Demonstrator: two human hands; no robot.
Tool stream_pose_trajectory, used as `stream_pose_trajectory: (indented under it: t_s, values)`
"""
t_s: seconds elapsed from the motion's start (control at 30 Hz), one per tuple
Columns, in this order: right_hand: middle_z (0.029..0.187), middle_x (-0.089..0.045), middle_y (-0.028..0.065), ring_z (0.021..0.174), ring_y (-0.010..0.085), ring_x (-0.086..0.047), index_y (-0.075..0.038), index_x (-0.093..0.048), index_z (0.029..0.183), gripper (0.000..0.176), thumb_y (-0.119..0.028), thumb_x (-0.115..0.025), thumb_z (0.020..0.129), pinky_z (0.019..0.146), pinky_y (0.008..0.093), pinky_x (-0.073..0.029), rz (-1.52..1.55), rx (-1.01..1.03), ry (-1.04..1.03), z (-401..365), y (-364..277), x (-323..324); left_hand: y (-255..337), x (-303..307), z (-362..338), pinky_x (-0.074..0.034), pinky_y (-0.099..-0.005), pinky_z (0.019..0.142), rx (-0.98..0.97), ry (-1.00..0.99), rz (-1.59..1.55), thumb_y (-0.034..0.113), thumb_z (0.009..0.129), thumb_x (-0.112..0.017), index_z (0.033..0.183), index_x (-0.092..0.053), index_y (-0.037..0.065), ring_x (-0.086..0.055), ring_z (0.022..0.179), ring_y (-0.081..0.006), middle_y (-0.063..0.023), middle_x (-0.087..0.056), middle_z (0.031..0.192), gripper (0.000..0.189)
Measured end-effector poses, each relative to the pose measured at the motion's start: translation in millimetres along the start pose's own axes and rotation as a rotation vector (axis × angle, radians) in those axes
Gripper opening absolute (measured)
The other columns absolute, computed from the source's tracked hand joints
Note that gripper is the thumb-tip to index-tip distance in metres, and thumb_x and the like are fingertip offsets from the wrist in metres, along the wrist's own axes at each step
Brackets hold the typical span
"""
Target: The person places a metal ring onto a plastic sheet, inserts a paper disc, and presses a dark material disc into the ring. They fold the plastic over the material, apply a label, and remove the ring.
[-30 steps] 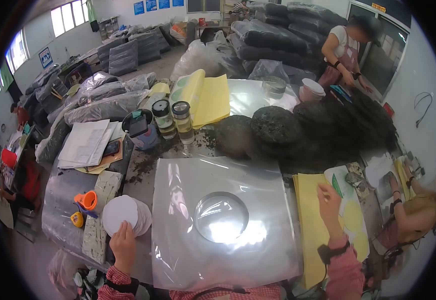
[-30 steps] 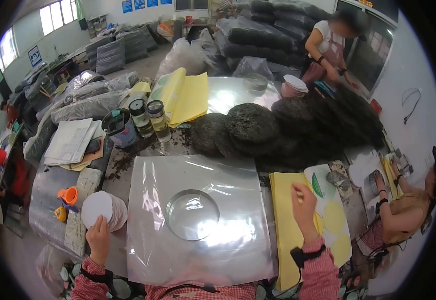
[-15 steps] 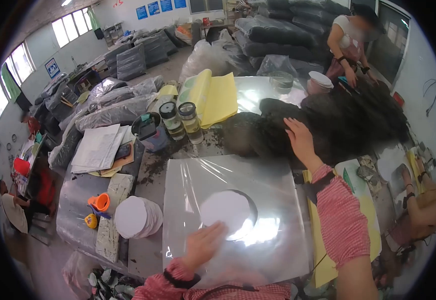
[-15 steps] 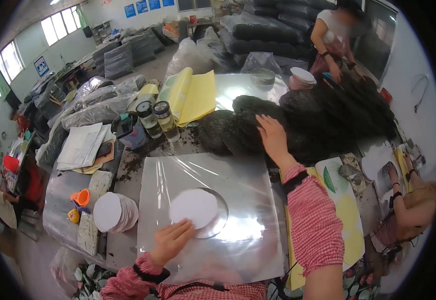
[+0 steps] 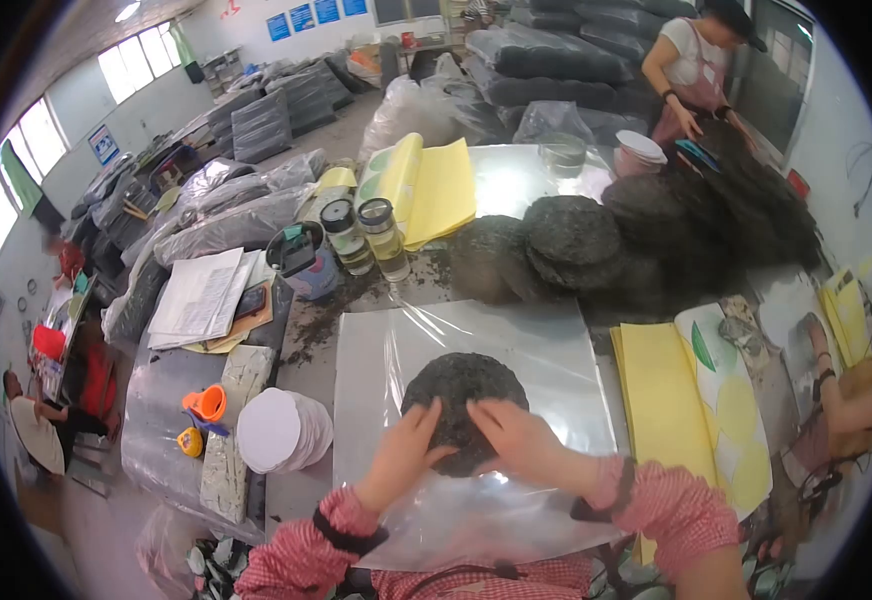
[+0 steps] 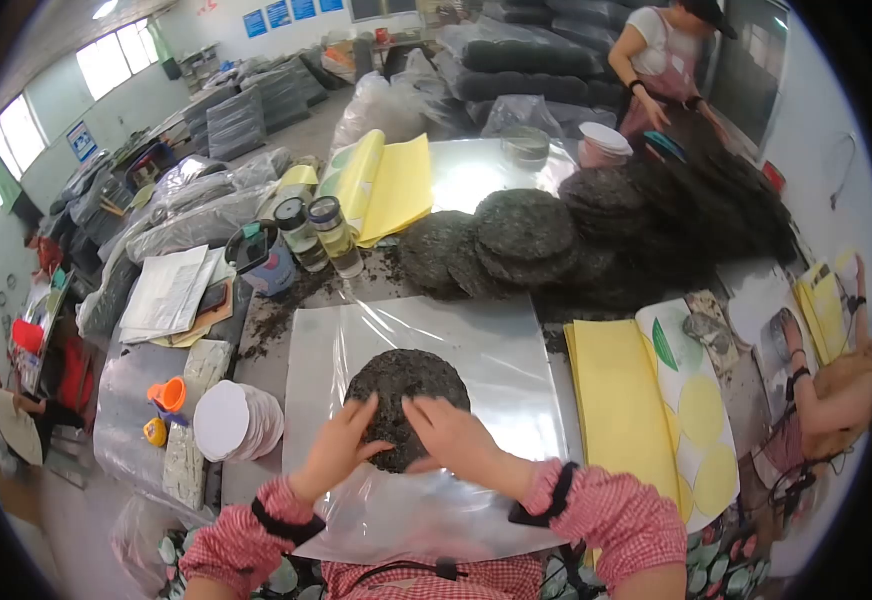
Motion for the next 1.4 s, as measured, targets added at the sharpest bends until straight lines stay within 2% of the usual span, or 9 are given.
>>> stream_pose_trajectory:
  t_s: [0.33, 0.53, 0.73, 0.87, 1.1, 1.17, 1.23, 1.33, 1.4]
  values:
    - [0.109, -0.056, 0.0204, 0.075, 0.0302, -0.070, 0.014, -0.040, 0.140, 0.070, -0.007, -0.068, 0.080, 0.063, 0.0358, -0.060, -0.328, -0.397, -0.297, 13, 44, -93, -12, -77, 39, -0.059, -0.0338, 0.065, -0.115, -0.404, 0.281, 0.028, 0.053, -0.093, 0.139, -0.035, -0.022, -0.070, 0.079, -0.0302, -0.0246, -0.057, 0.110, 0.115]
    - [0.114, -0.055, 0.0268, 0.078, 0.0345, -0.070, 0.018, -0.049, 0.127, 0.105, -0.026, -0.096, 0.045, 0.072, 0.0339, -0.060, -0.216, -0.374, -0.441, 11, 58, -113, -36, -103, 43, -0.058, -0.0369, 0.081, -0.100, -0.603, 0.207, 0.034, 0.052, -0.094, 0.137, -0.036, -0.021, -0.067, 0.101, -0.0391, -0.0323, -0.053, 0.125, 0.117]
    - [0.108, -0.061, 0.0187, 0.101, 0.0333, -0.066, 0.002, -0.061, 0.120, 0.050, -0.016, -0.078, 0.076, 0.081, 0.0385, -0.057, -0.174, -0.356, -0.321, 3, 36, -74, -25, -71, 13, -0.054, -0.0410, 0.088, -0.123, -0.333, 0.104, 0.026, 0.074, -0.084, 0.133, -0.054, 0.000, -0.065, 0.105, -0.0353, -0.0184, -0.059, 0.125, 0.071]
    - [0.118, -0.064, 0.0207, 0.112, 0.0370, -0.059, -0.006, -0.059, 0.129, 0.060, -0.029, -0.080, 0.077, 0.088, 0.0509, -0.051, -0.214, -0.653, 0.523, -97, 42, 25, -63, 10, -70, -0.049, -0.0470, 0.095, 0.261, 0.467, 0.383, 0.023, 0.088, -0.072, 0.139, -0.049, -0.004, -0.059, 0.110, -0.0420, -0.0226, -0.063, 0.113, 0.062]
    - [0.076, -0.070, 0.0068, 0.059, 0.0103, -0.062, 0.003, -0.051, 0.137, 0.057, -0.008, -0.075, 0.087, 0.056, 0.0246, -0.052, 0.829, -1.064, 0.267, -146, 19, 82, -92, 28, -116, -0.056, -0.0338, 0.072, 0.847, -0.097, -0.825, 0.014, 0.092, -0.067, 0.140, -0.045, -0.007, -0.067, 0.085, -0.0262, -0.0131, -0.065, 0.105, 0.057]
    - [0.077, -0.070, 0.0058, 0.060, 0.0099, -0.061, 0.003, -0.052, 0.136, 0.054, -0.006, -0.073, 0.087, 0.057, 0.0247, -0.052, 0.934, -1.001, 0.468, -140, 28, 105, -85, 71, -94, -0.054, -0.0273, 0.063, 0.569, 0.309, -1.422, 0.014, 0.093, -0.068, 0.138, -0.047, -0.006, -0.068, 0.078, -0.0184, -0.0097, -0.066, 0.106, 0.054]
    - [0.083, -0.070, 0.0052, 0.060, 0.0096, -0.059, 0.001, -0.059, 0.128, 0.044, -0.003, -0.071, 0.086, 0.057, 0.0243, -0.050, 1.075, -0.765, 0.960, -153, 61, 127, -125, 36, -116, -0.055, -0.0308, 0.068, 0.621, 0.319, -0.986, 0.015, 0.093, -0.068, 0.137, -0.049, -0.005, -0.068, 0.084, -0.0207, -0.0113, -0.067, 0.109, 0.052]
    - [0.091, -0.072, 0.0078, 0.070, 0.0155, -0.065, -0.002, -0.066, 0.118, 0.037, -0.006, -0.074, 0.082, 0.065, 0.0276, -0.055, 0.383, -0.963, 0.697, -234, 140, 32, -156, -55, -157, -0.054, -0.0422, 0.088, 0.013, 0.230, 0.233, 0.025, 0.089, -0.074, 0.132, -0.054, -0.001, -0.067, 0.104, -0.0283, -0.0149, -0.067, 0.117, 0.054]
    - [0.101, -0.072, 0.0118, 0.090, 0.0276, -0.069, -0.005, -0.070, 0.112, 0.040, -0.017, -0.082, 0.076, 0.080, 0.0371, -0.057, 0.124, -0.852, 0.432, -227, 110, -11, -66, -33, -123, -0.046, -0.0469, 0.102, -0.200, 0.399, 0.107, 0.034, 0.083, -0.079, 0.130, -0.056, 0.001, -0.062, 0.114, -0.0328, -0.0149, -0.066, 0.120, 0.062]
Point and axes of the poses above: each hand's wrist, its own z-axis towards the middle knuckle, its own x-axis out of the back of the hand, y = z × x, the point moved 4 cm from there along z, towards the middle knuckle
